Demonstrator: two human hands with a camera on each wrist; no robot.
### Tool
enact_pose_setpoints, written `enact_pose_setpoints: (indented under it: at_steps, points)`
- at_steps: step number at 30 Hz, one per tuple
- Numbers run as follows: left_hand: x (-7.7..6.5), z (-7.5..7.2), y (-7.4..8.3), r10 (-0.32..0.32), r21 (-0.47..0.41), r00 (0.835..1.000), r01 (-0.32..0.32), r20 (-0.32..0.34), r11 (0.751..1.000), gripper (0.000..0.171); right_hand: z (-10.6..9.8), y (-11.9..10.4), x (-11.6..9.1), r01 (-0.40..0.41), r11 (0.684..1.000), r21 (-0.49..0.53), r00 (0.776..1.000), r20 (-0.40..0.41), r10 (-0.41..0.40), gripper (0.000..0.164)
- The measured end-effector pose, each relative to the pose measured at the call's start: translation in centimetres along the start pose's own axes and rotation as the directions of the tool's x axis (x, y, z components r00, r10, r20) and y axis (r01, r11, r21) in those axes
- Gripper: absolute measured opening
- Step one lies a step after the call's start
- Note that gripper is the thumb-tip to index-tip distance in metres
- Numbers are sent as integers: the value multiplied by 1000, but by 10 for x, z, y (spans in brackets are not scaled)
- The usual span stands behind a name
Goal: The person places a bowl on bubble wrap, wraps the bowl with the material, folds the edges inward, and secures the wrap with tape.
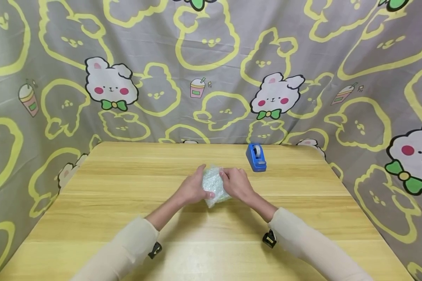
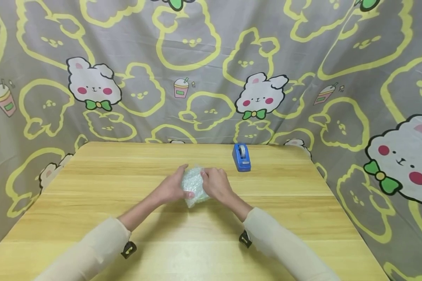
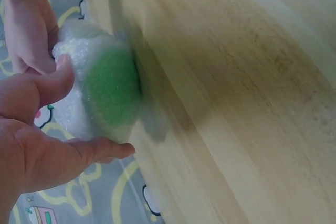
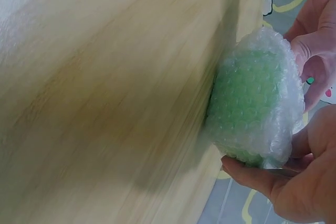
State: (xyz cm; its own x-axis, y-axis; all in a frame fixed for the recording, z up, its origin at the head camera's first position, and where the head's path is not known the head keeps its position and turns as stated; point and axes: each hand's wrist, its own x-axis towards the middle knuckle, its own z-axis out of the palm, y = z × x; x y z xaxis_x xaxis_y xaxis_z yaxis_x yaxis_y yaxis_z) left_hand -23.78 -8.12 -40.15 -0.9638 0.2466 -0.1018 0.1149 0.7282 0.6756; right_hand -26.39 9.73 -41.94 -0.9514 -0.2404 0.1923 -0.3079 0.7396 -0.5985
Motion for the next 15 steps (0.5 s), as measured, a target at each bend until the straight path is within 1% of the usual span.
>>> enact_pose_setpoints:
  at_steps: [3,5,7,9,11,13,15]
  points:
    - [-1,2,-1,16,-13,1000,-16,-2,1000,109,0,1,1,-8,1000,6,1000,5,8,30]
    - [-2,2,-1,59,-8,998,-59,-10,998,109,-1,1,1,-10,1000,9,1000,11,10,31]
    - [-4,2,-1,98,19,995,-98,-28,995,107,-2,2,1,-15,1000,13,1000,18,15,31]
    - [-6,1,-1,134,54,990,-131,-42,990,99,-3,2,1,-25,1000,12,999,24,25,30]
    - [-8,1,-1,154,97,987,-149,-46,984,88,-5,2,0,-36,999,19,999,32,36,29]
    - [-9,0,-1,167,125,985,-161,-37,979,77,-6,3,0,-43,999,24,998,43,42,30]
    - [-10,0,-1,176,140,984,-172,-18,975,70,-7,4,0,-43,999,30,998,50,42,30]
